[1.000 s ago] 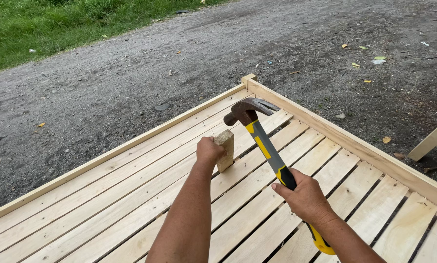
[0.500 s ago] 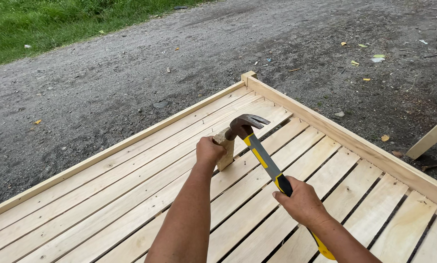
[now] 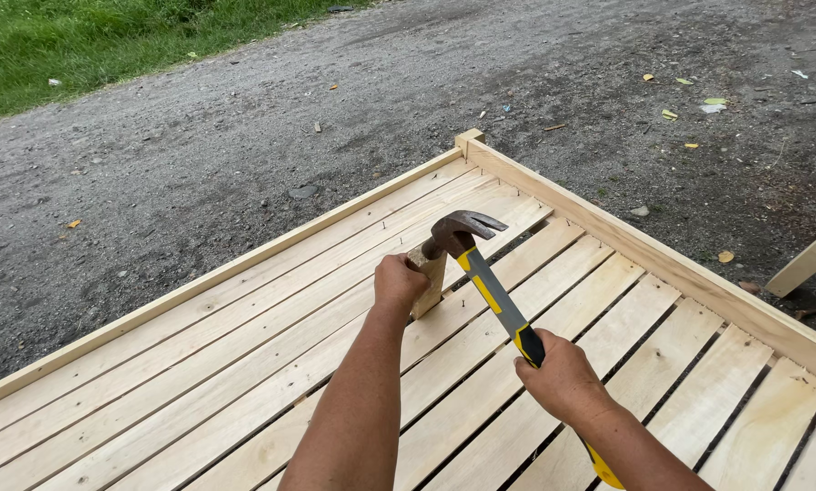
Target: The person uses a hammer to drive nails into the slats of a wooden bench frame, securing a small wooden block to the edge. The person continues hammering nails along the frame to attach the slats to the bench structure.
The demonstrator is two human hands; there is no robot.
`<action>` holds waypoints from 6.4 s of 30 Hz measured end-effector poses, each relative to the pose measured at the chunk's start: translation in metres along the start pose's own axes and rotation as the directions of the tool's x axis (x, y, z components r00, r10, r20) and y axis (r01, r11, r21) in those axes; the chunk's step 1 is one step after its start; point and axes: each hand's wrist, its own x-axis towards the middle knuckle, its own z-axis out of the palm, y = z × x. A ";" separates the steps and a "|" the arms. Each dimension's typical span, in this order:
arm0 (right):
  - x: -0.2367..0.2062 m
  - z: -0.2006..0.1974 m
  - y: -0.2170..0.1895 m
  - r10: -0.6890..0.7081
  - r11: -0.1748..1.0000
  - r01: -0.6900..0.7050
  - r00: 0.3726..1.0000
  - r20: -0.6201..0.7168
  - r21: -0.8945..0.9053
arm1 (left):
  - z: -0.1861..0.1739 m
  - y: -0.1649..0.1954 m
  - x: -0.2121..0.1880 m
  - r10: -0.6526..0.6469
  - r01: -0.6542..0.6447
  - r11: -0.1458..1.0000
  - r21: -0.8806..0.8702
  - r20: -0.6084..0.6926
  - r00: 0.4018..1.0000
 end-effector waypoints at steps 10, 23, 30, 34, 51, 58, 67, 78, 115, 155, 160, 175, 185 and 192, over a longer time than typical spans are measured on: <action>0.009 0.026 0.028 -0.047 0.982 0.054 0.998 -0.045 0.180 | 0.000 0.006 -0.010 -0.005 0.006 1.000 0.013 -0.039 0.999; 0.081 0.089 0.103 0.160 0.982 -0.160 0.987 -0.010 -0.103 | -0.001 0.008 -0.009 0.009 -0.009 0.999 0.054 -0.005 1.000; 0.088 0.089 0.115 0.166 0.982 -0.159 0.984 0.062 -0.102 | 0.000 0.011 -0.014 0.010 -0.012 0.998 0.065 0.033 0.999; 0.071 0.063 0.083 0.156 0.987 -0.152 0.985 0.068 -0.060 | -0.004 0.017 -0.019 -0.009 0.006 0.997 0.074 0.043 0.999; 0.077 0.072 0.087 0.008 0.997 -0.003 0.998 0.068 -0.073 | 0.003 0.010 -0.013 0.031 -0.029 0.998 0.050 -0.029 0.999; 0.061 0.008 0.020 -0.177 0.950 0.231 0.952 -0.249 0.209 | 0.003 0.010 -0.013 0.018 -0.017 0.998 0.056 -0.021 1.000; 0.064 0.051 0.053 -0.098 0.992 0.108 0.985 -0.139 0.061 | -0.003 0.019 -0.018 -0.032 0.032 0.999 0.031 0.016 0.999; 0.102 0.090 0.122 0.035 0.999 -0.034 0.999 0.039 -0.033 | 0.002 0.014 -0.016 0.004 -0.003 0.999 0.044 -0.029 1.000; 0.066 0.008 0.013 -0.207 0.918 0.311 0.905 -0.371 0.246 | -0.003 0.016 -0.017 -0.011 0.012 0.999 0.030 -0.033 0.999; 0.065 0.069 0.102 0.283 0.942 -0.261 0.955 0.084 -0.213 | -0.032 0.037 0.001 0.002 -0.024 0.910 0.414 0.054 0.999; 0.069 0.069 0.105 0.274 0.936 -0.251 0.960 0.062 -0.245 | -0.063 -0.005 0.016 -0.118 0.068 0.977 0.202 0.247 0.962; 0.068 0.073 0.109 0.251 0.953 -0.251 0.968 -0.018 -0.172 | -0.048 0.056 -0.014 -0.131 0.034 0.901 0.433 0.197 0.972; 0.065 0.070 0.103 0.273 0.941 -0.260 0.961 0.035 -0.217 | -0.069 0.003 -0.033 -0.032 0.023 0.998 0.061 0.164 0.986; 0.069 0.072 0.108 0.271 0.943 -0.258 0.962 0.035 -0.209 | -0.063 -0.008 -0.038 0.088 -0.098 0.991 0.088 0.108 0.990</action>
